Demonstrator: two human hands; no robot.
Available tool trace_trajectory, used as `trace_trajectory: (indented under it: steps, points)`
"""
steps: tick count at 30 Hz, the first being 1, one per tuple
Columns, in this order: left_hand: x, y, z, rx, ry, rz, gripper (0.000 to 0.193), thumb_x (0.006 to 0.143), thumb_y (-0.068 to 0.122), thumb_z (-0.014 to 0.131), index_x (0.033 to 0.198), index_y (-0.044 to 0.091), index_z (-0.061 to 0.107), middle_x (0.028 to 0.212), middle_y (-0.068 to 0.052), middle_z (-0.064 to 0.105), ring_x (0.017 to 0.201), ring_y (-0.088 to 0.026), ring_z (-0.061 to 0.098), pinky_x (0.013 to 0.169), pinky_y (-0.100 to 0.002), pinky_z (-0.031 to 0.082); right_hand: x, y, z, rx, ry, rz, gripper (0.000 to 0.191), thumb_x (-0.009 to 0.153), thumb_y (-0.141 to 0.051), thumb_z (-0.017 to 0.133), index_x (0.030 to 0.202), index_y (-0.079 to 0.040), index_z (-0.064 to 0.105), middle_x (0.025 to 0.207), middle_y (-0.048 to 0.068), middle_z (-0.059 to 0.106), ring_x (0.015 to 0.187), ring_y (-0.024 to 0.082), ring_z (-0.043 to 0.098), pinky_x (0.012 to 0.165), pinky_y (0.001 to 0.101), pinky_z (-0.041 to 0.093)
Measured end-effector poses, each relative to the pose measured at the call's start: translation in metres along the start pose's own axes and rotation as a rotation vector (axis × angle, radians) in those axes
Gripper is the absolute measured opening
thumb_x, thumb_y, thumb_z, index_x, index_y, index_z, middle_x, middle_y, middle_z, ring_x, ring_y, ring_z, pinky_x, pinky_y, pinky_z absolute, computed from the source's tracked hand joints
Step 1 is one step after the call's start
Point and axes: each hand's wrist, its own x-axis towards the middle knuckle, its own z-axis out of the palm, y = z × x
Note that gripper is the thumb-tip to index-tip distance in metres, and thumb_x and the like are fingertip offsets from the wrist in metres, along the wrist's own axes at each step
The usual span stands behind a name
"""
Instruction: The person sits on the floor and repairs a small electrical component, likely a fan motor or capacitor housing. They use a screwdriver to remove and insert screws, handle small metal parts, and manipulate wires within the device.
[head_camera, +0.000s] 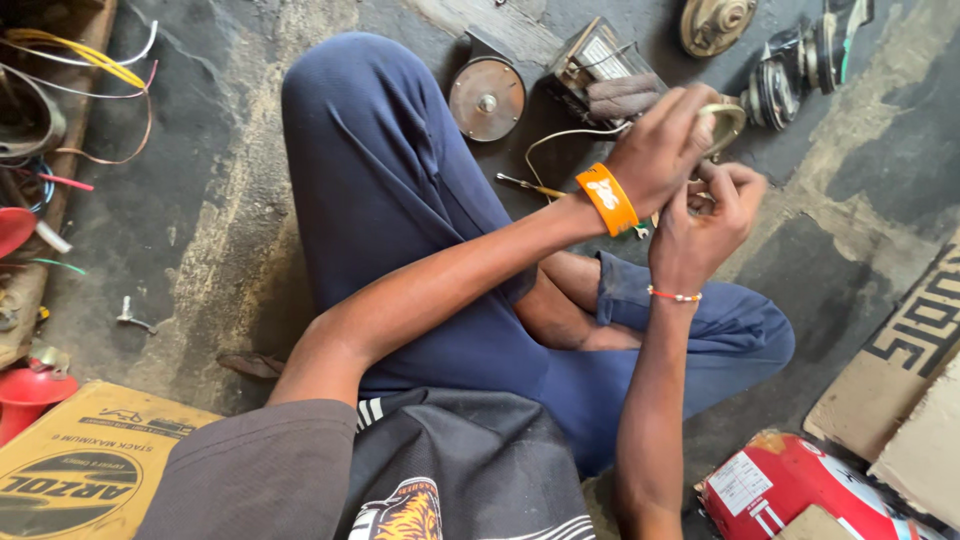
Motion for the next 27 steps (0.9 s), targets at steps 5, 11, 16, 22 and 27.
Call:
trace_trajectory:
  steps: [5, 11, 16, 22, 27]
  points:
    - [-0.008, 0.004, -0.001, 0.090, -0.048, 0.096, 0.028, 0.107, 0.023, 0.050, 0.128, 0.005, 0.052, 0.117, -0.016, 0.058, 0.110, -0.039, 0.062, 0.096, -0.047, 0.051, -0.003, 0.025, 0.016, 0.330, -0.051, 0.229, 0.020, 0.104, -0.001, 0.075, 0.091, 0.005, 0.061, 0.087, -0.003, 0.059, 0.079, 0.006, 0.050, 0.069, 0.0213, 0.041]
    - [-0.010, -0.002, 0.004, 0.119, 0.014, -0.015, 0.026, 0.107, 0.023, 0.050, 0.126, 0.006, 0.053, 0.120, -0.015, 0.060, 0.111, -0.039, 0.063, 0.095, -0.046, 0.053, -0.010, 0.025, 0.026, 0.444, -0.026, 0.278, 0.013, 0.102, 0.000, 0.070, 0.091, 0.004, 0.064, 0.084, -0.005, 0.059, 0.077, 0.001, 0.048, 0.064, 0.0200, 0.039]
    - [-0.009, 0.000, 0.000, 0.093, 0.006, -0.052, 0.024, 0.107, 0.023, 0.049, 0.124, 0.006, 0.053, 0.118, -0.017, 0.060, 0.109, -0.040, 0.063, 0.093, -0.046, 0.053, -0.010, 0.018, 0.029, 0.465, -0.020, 0.226, 0.013, 0.103, 0.000, 0.069, 0.094, 0.006, 0.061, 0.086, -0.005, 0.060, 0.080, 0.000, 0.050, 0.067, 0.0201, 0.042]
    - [-0.005, 0.006, -0.005, 0.028, -0.006, -0.046, 0.022, 0.108, 0.021, 0.048, 0.123, 0.006, 0.054, 0.116, -0.018, 0.061, 0.109, -0.040, 0.063, 0.093, -0.046, 0.052, -0.005, 0.013, 0.021, 0.347, 0.026, 0.272, 0.012, 0.102, 0.000, 0.071, 0.094, 0.007, 0.065, 0.083, -0.005, 0.060, 0.077, 0.001, 0.051, 0.065, 0.0201, 0.042]
    - [-0.006, 0.004, -0.006, -0.026, 0.006, -0.033, 0.021, 0.108, 0.021, 0.049, 0.121, 0.005, 0.055, 0.114, -0.018, 0.061, 0.107, -0.040, 0.063, 0.093, -0.044, 0.053, -0.006, -0.003, 0.017, 0.157, 0.040, 0.150, 0.007, 0.098, 0.002, 0.073, 0.102, 0.007, 0.071, 0.087, 0.001, 0.069, 0.079, 0.004, 0.061, 0.071, 0.0223, 0.052]
